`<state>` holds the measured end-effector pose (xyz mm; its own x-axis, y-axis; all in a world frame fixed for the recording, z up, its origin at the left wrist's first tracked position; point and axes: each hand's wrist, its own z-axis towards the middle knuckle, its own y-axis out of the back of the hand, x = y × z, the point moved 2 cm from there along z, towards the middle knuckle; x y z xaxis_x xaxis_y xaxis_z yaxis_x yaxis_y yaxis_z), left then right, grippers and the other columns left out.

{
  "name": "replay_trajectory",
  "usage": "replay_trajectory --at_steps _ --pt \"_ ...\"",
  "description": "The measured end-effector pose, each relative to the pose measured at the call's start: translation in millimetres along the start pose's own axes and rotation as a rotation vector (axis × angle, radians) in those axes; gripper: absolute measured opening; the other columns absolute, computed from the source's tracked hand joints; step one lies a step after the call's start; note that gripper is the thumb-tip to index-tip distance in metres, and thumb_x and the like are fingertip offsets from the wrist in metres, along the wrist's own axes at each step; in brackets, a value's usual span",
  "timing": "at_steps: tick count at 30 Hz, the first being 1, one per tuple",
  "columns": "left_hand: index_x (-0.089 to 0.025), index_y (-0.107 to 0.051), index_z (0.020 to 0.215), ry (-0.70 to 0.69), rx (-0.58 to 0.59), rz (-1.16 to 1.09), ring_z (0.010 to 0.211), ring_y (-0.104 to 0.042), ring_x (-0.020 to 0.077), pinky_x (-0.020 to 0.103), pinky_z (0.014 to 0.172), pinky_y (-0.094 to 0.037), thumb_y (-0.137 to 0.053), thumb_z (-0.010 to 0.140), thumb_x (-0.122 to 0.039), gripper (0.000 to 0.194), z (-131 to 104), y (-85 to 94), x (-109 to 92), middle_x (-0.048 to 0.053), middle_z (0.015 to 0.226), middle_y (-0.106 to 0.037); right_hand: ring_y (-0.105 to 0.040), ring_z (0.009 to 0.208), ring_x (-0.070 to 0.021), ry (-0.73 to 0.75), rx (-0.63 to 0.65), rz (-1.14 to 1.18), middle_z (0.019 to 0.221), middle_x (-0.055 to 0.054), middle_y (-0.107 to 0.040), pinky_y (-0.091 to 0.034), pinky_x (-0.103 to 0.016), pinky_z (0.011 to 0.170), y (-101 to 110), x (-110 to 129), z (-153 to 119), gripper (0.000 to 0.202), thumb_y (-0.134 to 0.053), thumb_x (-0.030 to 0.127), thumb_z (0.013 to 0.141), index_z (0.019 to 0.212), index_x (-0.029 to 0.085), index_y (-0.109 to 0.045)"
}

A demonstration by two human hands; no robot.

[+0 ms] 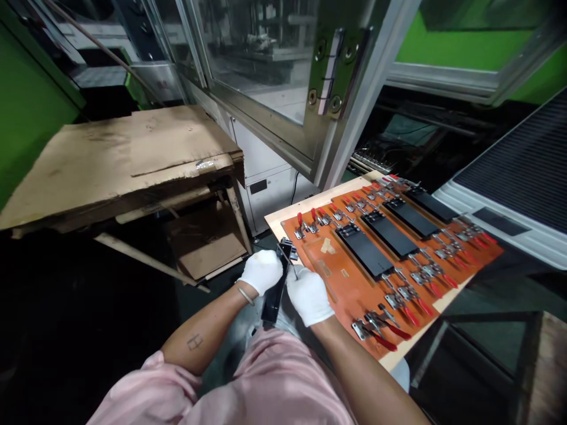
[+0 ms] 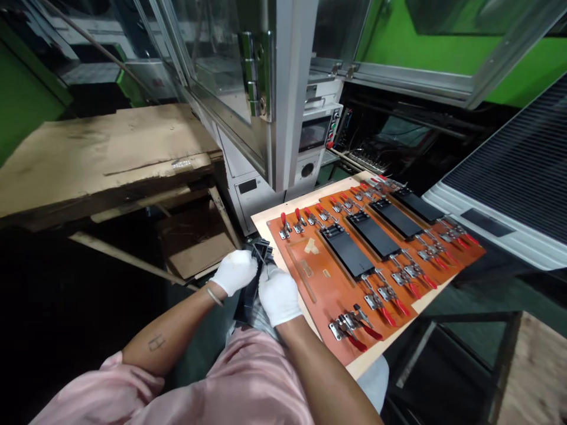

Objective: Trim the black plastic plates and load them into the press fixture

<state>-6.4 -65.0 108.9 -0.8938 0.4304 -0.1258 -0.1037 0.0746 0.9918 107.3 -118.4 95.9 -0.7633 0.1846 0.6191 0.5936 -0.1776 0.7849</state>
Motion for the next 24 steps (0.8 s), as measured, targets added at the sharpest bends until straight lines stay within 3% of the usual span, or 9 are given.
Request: replay_trajectory --at_steps 6,12,16,20,24 --pt "-0.008 -0.07 0.084 0.02 -0.043 0.005 0.082 -0.069 0.0317 0.038 0.068 -0.05 -0.036 0.091 -0.017 0.036 0.7 3.1 5.9 0.018 0.083 -0.071 -0.062 0.067 -0.0202 -0.099 -0.025 0.209 0.069 -0.01 -0.064 -0.041 -0.026 0.061 12.5 -15.6 11.2 0.033 -0.033 0.03 0.091 0.077 0.017 -0.06" --pt "-0.01 -0.069 0.086 0.083 -0.175 -0.037 0.077 -0.068 0.0267 0.034 0.066 -0.046 -0.032 0.095 -0.019 0.039 1.3 12.3 14.0 0.016 0.081 -0.071 -0.057 0.063 -0.0157 0.003 0.133 0.502 0.068 -0.002 -0.06 -0.046 -0.024 0.062 23.1 -9.4 -3.9 0.029 -0.034 0.034 0.087 0.086 0.017 -0.058" --pt "-0.01 -0.067 0.08 0.129 -0.262 -0.086 0.071 -0.067 0.0231 0.03 0.062 -0.042 -0.034 0.095 -0.02 0.037 2.2 15.0 12.6 0.015 0.075 -0.07 -0.044 0.048 -0.0137 0.007 0.198 0.63 0.053 0.005 -0.041 -0.038 -0.023 0.048 18.3 4.1 -13.1 0.025 -0.031 0.031 0.088 0.085 0.018 -0.053" --pt "-0.012 -0.063 0.073 0.172 -0.371 -0.16 0.064 -0.065 0.0213 0.029 0.058 -0.039 -0.037 0.093 -0.02 0.034 1.0 16.9 14.7 0.014 0.069 -0.068 -0.037 0.048 -0.0133 0.03 0.22 0.724 0.053 0.006 -0.034 -0.033 -0.024 0.047 22.1 15.1 -19.1 0.024 -0.034 0.034 0.089 0.082 0.02 -0.051" --pt "-0.016 -0.057 0.065 0.211 -0.49 -0.274 0.057 -0.062 0.0188 0.028 0.056 -0.038 -0.036 0.092 -0.024 0.036 -2.8 19.6 20.5 0.011 0.061 -0.065 -0.028 0.043 -0.0117 0.026 0.399 0.924 0.048 0.008 -0.03 -0.024 -0.023 0.044 29.4 20.8 -23.3 0.025 -0.036 0.039 0.091 0.083 0.021 -0.051"
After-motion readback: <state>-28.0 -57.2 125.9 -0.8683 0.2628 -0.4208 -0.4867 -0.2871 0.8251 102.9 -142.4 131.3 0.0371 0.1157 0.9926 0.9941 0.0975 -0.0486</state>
